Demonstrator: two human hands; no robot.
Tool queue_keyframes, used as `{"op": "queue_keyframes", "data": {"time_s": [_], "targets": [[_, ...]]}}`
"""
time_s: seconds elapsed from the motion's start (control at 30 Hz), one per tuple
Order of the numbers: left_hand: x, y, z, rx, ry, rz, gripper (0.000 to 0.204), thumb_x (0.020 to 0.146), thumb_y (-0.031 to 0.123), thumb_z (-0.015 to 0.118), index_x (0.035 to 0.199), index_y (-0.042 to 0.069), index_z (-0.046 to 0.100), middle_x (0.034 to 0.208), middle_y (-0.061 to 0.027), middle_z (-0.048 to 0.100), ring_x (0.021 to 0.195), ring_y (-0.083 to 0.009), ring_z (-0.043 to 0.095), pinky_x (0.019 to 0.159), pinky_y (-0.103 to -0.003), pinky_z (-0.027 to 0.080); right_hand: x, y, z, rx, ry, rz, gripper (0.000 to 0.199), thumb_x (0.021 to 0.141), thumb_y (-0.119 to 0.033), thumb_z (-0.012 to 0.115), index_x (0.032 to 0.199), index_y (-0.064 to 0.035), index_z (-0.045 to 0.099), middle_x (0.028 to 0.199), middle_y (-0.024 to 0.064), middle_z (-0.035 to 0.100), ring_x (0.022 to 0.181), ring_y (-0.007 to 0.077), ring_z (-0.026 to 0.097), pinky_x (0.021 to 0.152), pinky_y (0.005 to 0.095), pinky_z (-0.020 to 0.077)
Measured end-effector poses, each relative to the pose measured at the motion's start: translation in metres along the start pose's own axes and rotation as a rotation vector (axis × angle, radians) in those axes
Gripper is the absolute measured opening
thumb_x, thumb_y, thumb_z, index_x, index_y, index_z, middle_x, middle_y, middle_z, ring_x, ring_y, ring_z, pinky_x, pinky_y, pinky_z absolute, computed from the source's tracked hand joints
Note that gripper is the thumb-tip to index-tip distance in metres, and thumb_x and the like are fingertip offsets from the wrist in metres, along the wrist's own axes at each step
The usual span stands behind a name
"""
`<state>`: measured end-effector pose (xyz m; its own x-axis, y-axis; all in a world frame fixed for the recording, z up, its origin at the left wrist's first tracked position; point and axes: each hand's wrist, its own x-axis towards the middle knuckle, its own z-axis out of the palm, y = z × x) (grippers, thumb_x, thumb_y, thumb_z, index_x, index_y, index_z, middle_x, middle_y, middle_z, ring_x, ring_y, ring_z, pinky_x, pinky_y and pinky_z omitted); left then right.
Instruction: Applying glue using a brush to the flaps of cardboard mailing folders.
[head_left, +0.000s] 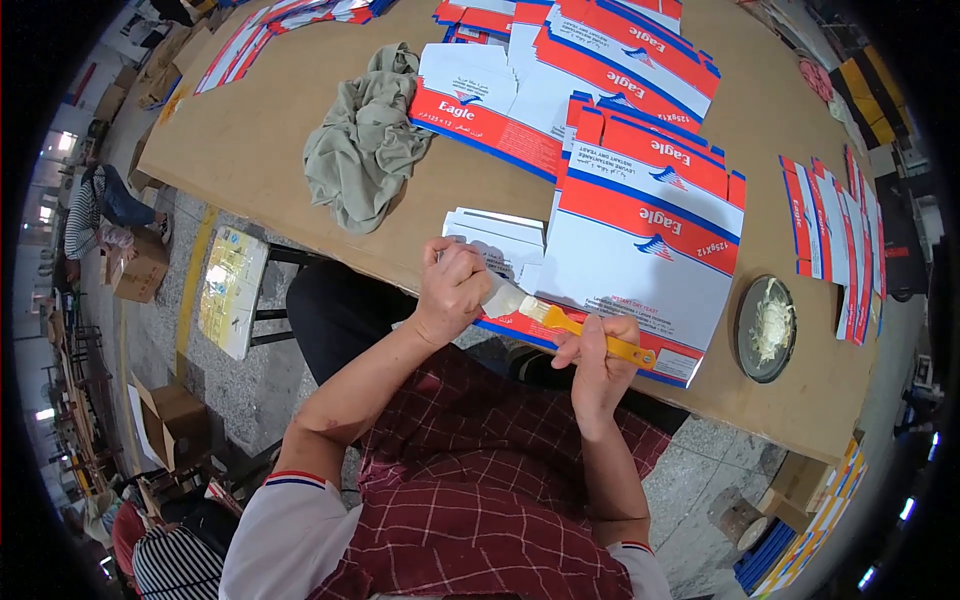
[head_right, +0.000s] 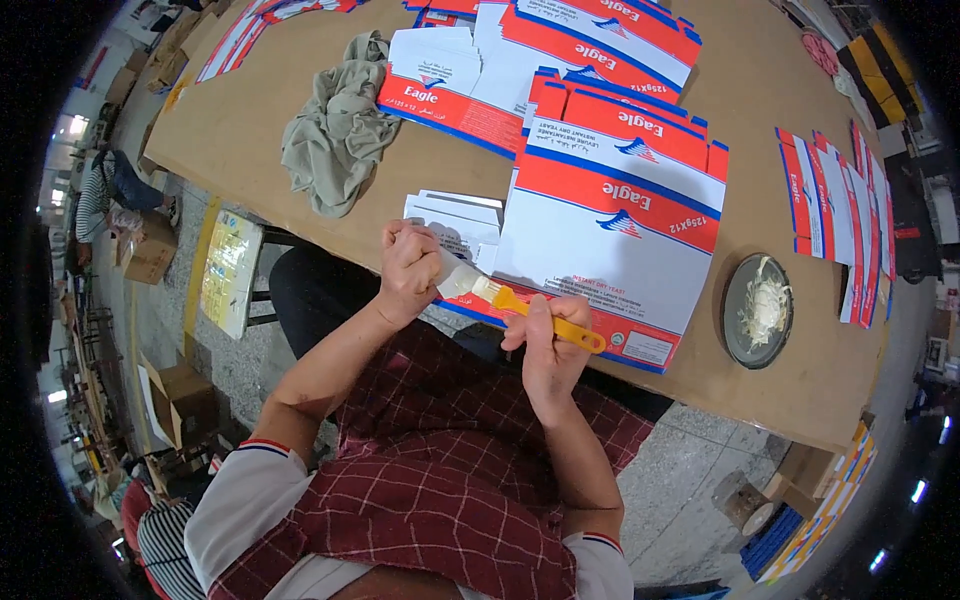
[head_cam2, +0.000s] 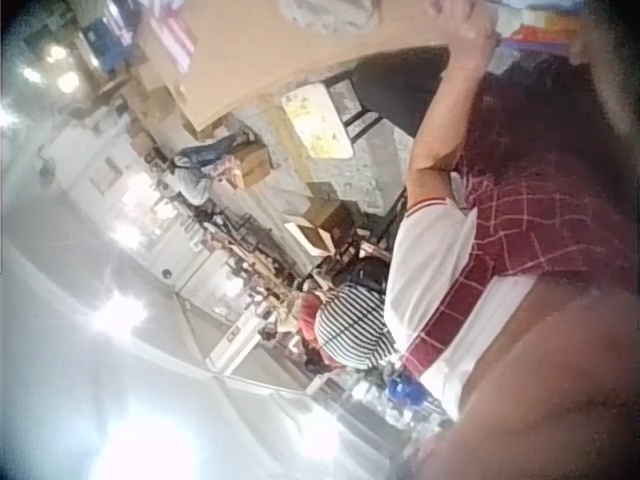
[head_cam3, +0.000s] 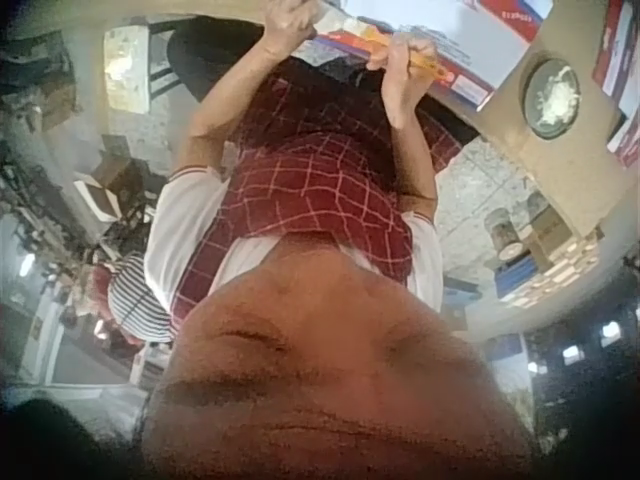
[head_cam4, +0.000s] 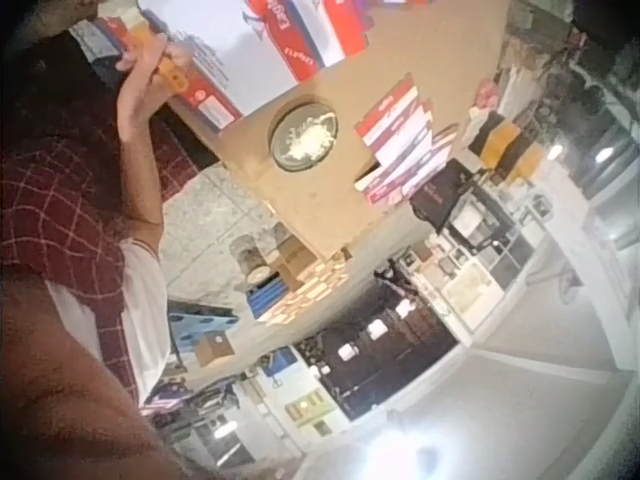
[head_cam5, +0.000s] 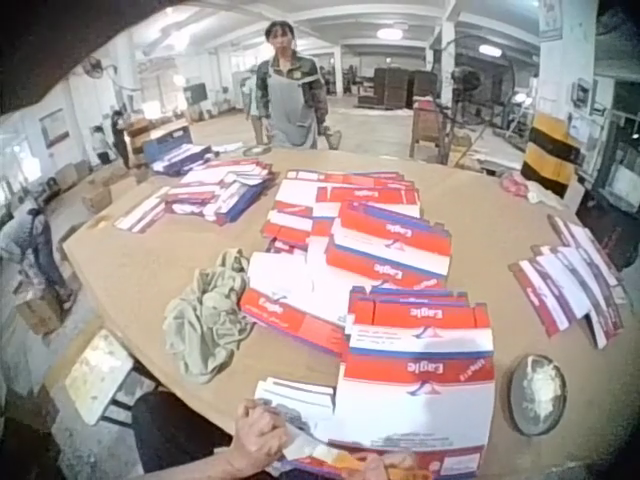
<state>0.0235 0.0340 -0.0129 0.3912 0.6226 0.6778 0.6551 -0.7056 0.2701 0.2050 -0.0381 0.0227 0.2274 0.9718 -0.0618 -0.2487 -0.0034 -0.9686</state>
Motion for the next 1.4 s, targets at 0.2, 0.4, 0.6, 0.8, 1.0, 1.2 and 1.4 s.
{"op": "queue_keyframes", "data": {"time_s": [0.2,0.4,0.6,0.8,1.0,1.2,1.4], "targets": [[-0.001,-0.001,0.000,-0.012,0.002,-0.025,0.017,0.052,0.002,0.059,0.063,0.008,0.047,0.072,-0.0032,0.045,0.074,-0.0205,0.051,0.074,-0.037,0.036,0.001,0.002,-0.003,-0.023,0.041,-0.011,0.009,0.090,-0.008,0.045,0.084,-0.0077,0.037,0.055,0.0042,0.049,0.044,0.0105,0.050,0.062,0.0313,0.0500],[0.010,-0.004,0.004,-0.043,-0.009,-0.161,0.019,0.061,0.004,0.063,0.074,0.007,0.050,0.083,-0.0074,0.047,0.086,-0.0238,0.050,0.079,-0.044,0.035,0.023,0.026,-0.035,0.408,0.096,-0.161,0.013,0.090,-0.016,0.043,0.099,-0.0055,0.041,0.070,0.0113,0.059,0.060,0.0198,0.059,0.082,0.0400,0.0452],[0.022,0.036,-0.046,0.027,-0.472,0.034,0.059,0.076,0.041,0.060,0.121,0.007,0.043,0.124,-0.0136,0.042,0.117,-0.0301,0.039,0.094,-0.051,0.028,0.019,0.042,-0.032,-0.183,0.002,-0.563,0.026,0.091,-0.017,0.043,0.110,-0.0010,0.044,0.103,0.0180,0.059,0.096,0.0280,0.057,0.086,0.0385,0.0433],[0.001,0.023,-0.025,0.189,-0.605,-0.005,0.072,0.077,0.056,0.050,0.127,0.006,0.036,0.132,-0.0136,0.036,0.121,-0.0311,0.035,0.095,-0.054,0.025,0.014,0.021,-0.029,-0.781,0.026,-0.815,0.024,0.085,-0.012,0.053,0.105,-0.0033,0.044,0.110,0.0183,0.056,0.100,0.0314,0.054,0.094,0.0448,0.0317],[0.020,0.016,-0.025,0.082,-0.639,-0.048,0.063,0.078,0.053,0.049,0.118,0.005,0.045,0.124,-0.0132,0.044,0.114,-0.0299,0.041,0.092,-0.053,0.030,0.011,0.025,-0.052,-1.352,0.054,-0.701,0.035,0.076,-0.013,0.065,0.102,-0.0062,0.043,0.111,0.0155,0.056,0.099,0.0281,0.055,0.093,0.0461,0.0296],[0.082,-0.072,-0.004,0.296,-0.394,0.092,0.051,0.075,0.030,0.060,0.118,0.009,0.046,0.121,-0.0109,0.045,0.112,-0.0267,0.043,0.091,-0.049,0.033,0.013,0.018,-0.051,-1.218,0.060,-0.704,0.037,0.073,-0.014,0.069,0.098,-0.0054,0.043,0.115,0.0185,0.054,0.098,0.0300,0.056,0.092,0.0438,0.0322],[0.125,-0.085,0.017,0.561,-0.545,0.457,0.065,0.072,0.023,0.062,0.129,0.025,0.032,0.128,-0.0096,0.037,0.122,-0.0293,0.034,0.089,-0.058,0.033,0.012,0.019,-0.053,-1.207,0.070,-0.706,0.040,0.072,-0.014,0.070,0.099,-0.0056,0.041,0.115,0.0209,0.053,0.099,0.0311,0.056,0.093,0.0441,0.0312]]}}
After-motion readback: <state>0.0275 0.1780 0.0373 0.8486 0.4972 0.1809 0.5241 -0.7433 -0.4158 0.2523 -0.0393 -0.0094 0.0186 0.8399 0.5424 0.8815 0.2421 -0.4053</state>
